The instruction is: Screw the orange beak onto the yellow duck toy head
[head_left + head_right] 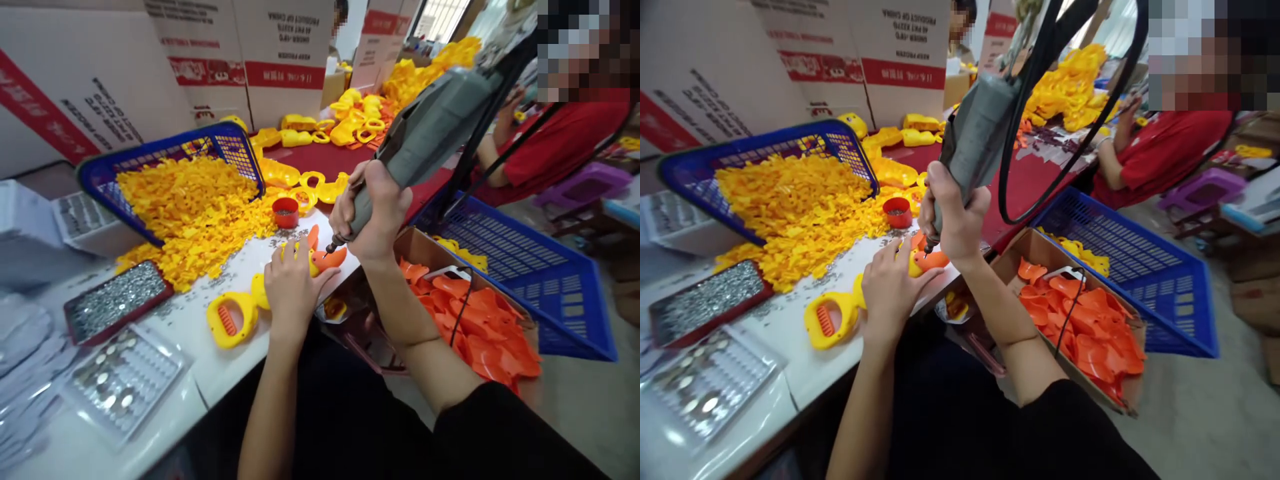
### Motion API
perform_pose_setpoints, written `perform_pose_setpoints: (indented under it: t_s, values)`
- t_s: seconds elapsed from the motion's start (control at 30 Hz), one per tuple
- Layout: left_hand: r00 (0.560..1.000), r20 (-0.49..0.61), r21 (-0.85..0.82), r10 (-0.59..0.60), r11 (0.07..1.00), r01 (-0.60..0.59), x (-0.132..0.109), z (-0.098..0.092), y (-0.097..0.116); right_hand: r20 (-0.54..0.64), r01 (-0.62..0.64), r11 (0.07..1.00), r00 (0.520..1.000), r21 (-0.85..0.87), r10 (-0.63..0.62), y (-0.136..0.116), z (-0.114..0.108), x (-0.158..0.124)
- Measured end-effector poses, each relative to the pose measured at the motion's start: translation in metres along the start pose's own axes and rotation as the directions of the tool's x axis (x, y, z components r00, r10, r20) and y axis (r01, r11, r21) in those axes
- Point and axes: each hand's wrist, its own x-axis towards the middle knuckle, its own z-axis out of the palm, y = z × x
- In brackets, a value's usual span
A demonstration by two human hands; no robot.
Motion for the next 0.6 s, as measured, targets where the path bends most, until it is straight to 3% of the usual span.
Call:
perform_pose_setpoints:
  t_s: [0.3, 0.47, 0.6]
  values:
    - [0.999, 0.027, -0.088, -0.044, 0.995, 0.046, 0.001, 0.0, 0.0, 0.021, 0.005, 0.998, 1.0, -0.062, -0.004, 0.014, 0.008, -0.004]
    - [0.997, 0.061, -0.121, -0.048, 0.991, 0.055, 0.001, -0.002, 0.0, 0.047, -0.057, 0.989, 0.997, -0.136, 0.064, 0.018, 0.007, -0.006]
    - [0.997, 0.069, -0.143, -0.038, 0.989, 0.048, -0.001, -0.004, 0.0, 0.127, 0.011, 0.988, 0.992, -0.153, 0.009, 0.02, 0.008, -0.008]
